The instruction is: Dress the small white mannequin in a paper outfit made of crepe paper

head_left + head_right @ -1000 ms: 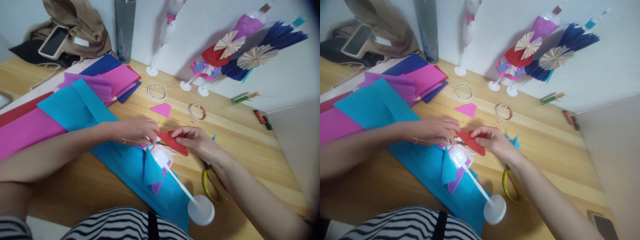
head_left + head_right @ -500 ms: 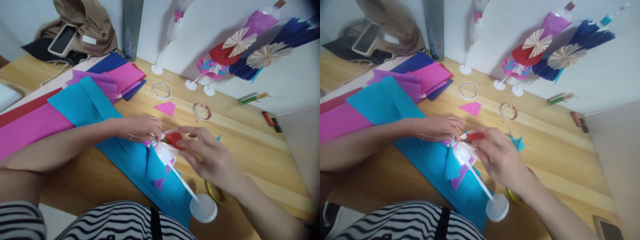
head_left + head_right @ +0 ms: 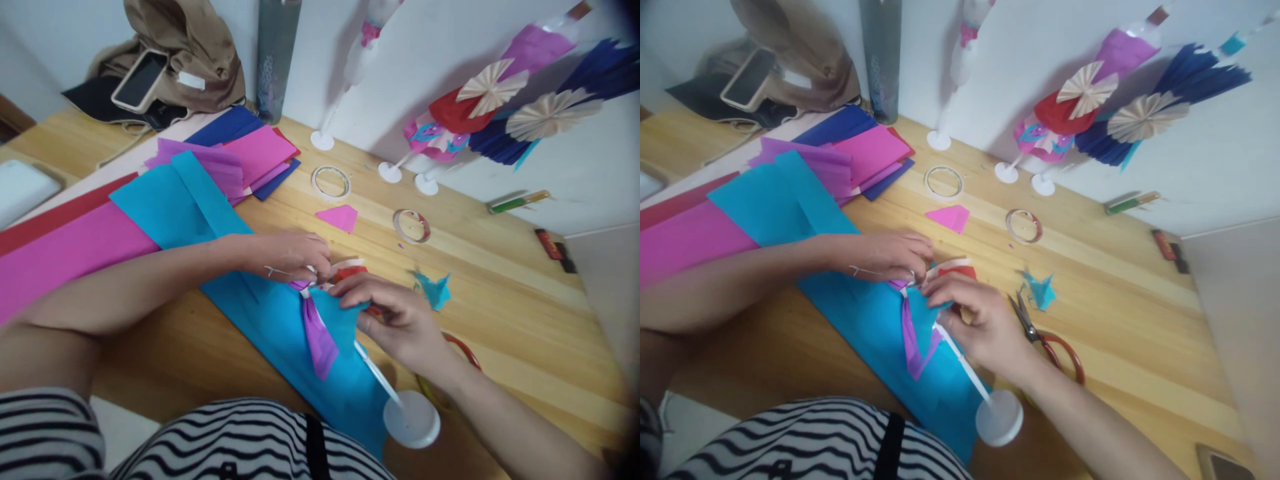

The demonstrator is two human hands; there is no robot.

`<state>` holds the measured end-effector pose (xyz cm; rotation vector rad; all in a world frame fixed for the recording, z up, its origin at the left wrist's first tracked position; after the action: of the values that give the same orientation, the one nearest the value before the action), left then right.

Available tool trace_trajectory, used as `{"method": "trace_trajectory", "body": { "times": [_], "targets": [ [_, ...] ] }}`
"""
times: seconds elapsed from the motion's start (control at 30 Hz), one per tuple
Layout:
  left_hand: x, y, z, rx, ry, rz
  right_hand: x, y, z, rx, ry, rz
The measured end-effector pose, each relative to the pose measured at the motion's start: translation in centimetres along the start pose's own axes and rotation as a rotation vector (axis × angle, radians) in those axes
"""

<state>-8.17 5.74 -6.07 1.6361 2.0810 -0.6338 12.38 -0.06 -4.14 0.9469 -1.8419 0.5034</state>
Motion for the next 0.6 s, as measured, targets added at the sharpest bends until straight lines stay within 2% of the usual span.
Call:
{"method": "trace_trajectory", "body": {
  "times": [0.1,0.17,0.6],
  "targets": [
    [0.1,0.0,0.0,0.006,-0.008,0.011,-1.2,0.1,0.0,-0.066,0.35,0.165],
    [0.0,0.0,0.0,0.009,-0.007,0.025,-1.7,0.1,0.3,-0.078,0.479,0.236],
    [0.2,0.2,0.0,0.047,0.028,0.038,-1.9,0.6,-0.1,-0.086,0.763,0.323]
  ]
}}
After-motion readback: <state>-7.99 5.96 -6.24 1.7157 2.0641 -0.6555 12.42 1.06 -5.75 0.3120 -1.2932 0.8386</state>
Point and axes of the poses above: each hand's wrist, its own y-axis towards the middle knuckle, its own z-axis out of the palm, x = y × z, the point moved 2 cm from there along y, towards the middle knuckle, and after that the axes turned 13 degrees about x, right-handed, at the moved point
